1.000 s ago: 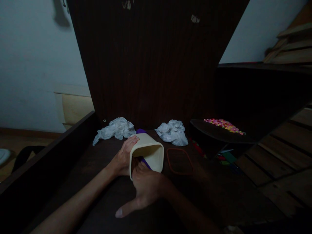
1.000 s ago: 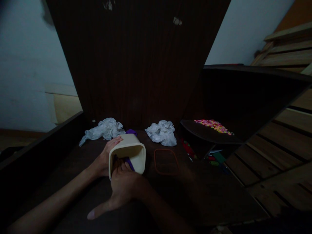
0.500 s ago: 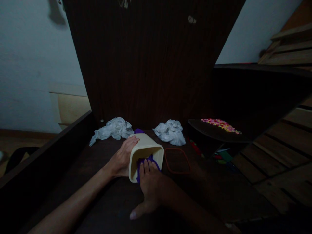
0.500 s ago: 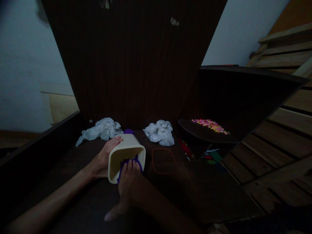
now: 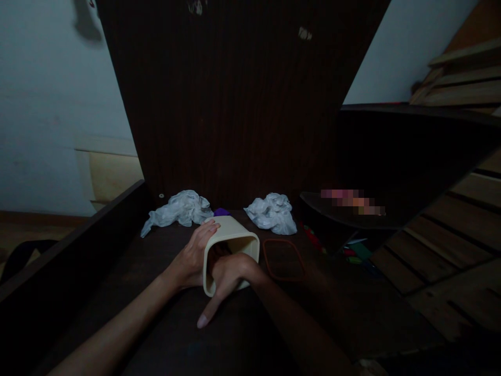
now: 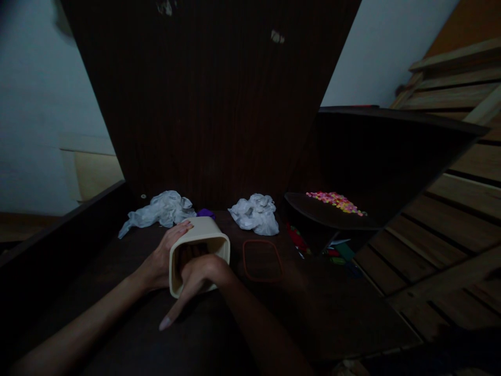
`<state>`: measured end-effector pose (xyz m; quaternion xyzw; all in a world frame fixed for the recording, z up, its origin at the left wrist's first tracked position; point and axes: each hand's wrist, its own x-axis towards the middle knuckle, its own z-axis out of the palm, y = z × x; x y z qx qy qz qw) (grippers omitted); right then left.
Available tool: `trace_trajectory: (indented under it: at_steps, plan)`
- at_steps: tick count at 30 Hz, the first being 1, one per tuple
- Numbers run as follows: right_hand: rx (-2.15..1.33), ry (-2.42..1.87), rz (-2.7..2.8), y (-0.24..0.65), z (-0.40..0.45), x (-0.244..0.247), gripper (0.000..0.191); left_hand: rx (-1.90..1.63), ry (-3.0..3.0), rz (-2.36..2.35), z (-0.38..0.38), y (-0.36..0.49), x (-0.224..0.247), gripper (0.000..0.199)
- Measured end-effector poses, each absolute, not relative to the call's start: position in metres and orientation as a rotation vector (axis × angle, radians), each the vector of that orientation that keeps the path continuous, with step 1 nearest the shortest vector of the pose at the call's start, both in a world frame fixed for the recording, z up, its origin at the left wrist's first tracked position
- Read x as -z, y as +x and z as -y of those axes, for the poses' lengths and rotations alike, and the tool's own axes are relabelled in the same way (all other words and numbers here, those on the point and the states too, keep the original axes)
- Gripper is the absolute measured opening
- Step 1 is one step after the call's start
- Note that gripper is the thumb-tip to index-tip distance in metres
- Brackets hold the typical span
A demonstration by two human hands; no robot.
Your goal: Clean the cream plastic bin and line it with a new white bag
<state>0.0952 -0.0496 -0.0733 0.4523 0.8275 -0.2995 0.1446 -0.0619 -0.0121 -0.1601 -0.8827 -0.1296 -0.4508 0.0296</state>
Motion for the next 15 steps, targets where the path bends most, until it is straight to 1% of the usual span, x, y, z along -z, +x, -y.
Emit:
trace_trajectory:
  at_steps: [2,4,7,8,9,11,12,13,14,15]
  plan:
    - [0.967,1.162,-2.415,0.099,0.06,0.068,0.105,1.402,-2.713,0.393,0.012,-0.062,0.16,0.106]
    - [1.073,1.135,-2.54,0.102,0.075,0.065,0.11,1.41,-2.715,0.394,0.012,-0.062,0.159,0.104]
    - [1.074,1.326,-2.638,0.101,0.102,0.071,0.128,1.424,-2.729,0.397,0.011,-0.063,0.158,0.104]
    - [1.031,1.418,-2.645,0.099,0.111,0.076,0.127,1.43,-2.733,0.395,0.01,-0.064,0.158,0.105]
    - [0.992,1.478,-2.645,0.096,0.119,0.083,0.115,1.436,-2.735,0.379,0.009,-0.065,0.158,0.106]
    - [0.876,1.694,-2.585,0.094,0.133,0.097,0.076,1.434,-2.748,0.341,0.007,-0.066,0.158,0.11]
    - [0.832,1.728,-2.572,0.095,0.138,0.102,0.067,1.425,-2.758,0.327,0.006,-0.067,0.158,0.113]
    - [0.797,1.747,-2.555,0.098,0.142,0.106,0.065,1.415,-2.766,0.322,0.005,-0.067,0.158,0.114]
    - [0.768,1.752,-2.544,0.102,0.144,0.107,0.069,1.406,-2.772,0.326,0.005,-0.067,0.158,0.114]
    - [0.759,1.721,-2.543,0.107,0.145,0.106,0.078,1.397,-2.777,0.337,0.005,-0.067,0.157,0.113]
